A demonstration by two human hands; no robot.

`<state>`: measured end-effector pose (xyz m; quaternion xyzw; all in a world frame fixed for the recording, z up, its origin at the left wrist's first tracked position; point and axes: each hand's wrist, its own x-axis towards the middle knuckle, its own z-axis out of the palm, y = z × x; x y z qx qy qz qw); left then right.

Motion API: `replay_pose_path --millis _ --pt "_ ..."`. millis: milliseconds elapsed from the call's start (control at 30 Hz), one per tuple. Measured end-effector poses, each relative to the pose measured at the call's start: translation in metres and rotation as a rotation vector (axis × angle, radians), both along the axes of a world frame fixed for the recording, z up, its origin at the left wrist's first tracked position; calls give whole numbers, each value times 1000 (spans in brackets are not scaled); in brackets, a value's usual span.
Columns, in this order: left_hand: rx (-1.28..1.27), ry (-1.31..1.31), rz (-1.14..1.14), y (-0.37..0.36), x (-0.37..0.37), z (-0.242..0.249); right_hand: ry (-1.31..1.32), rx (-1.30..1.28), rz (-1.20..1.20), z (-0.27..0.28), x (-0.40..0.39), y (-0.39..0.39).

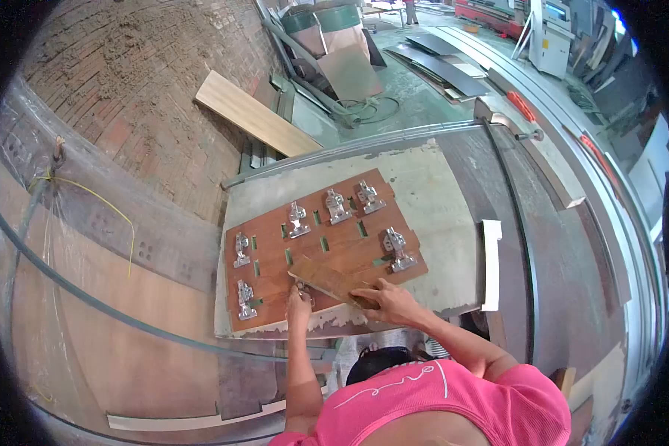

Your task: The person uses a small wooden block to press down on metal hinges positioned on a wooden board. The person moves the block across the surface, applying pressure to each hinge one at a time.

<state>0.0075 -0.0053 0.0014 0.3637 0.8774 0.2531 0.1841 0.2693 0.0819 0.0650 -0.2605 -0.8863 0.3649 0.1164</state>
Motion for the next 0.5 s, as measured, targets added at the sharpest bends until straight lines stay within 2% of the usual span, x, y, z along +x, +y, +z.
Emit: replay_pose_path --millis 100,133,233,367,500 --pt "120 36 -1 0 -7 -20 -8 24 -13 -3 1 -5" --pt "54 114 4 1 -8 -21 -46 33 -28 -1 0 -4" --pt "115 127 -1 -1 -4 -18 -64 -9 -31 7 3 -5" --pt "58 99 73 1 8 -4 -22 28 -31 1 9 -6" --pt "41 140 31 4 -2 -16 -21 -19 -45 0 6 -2"
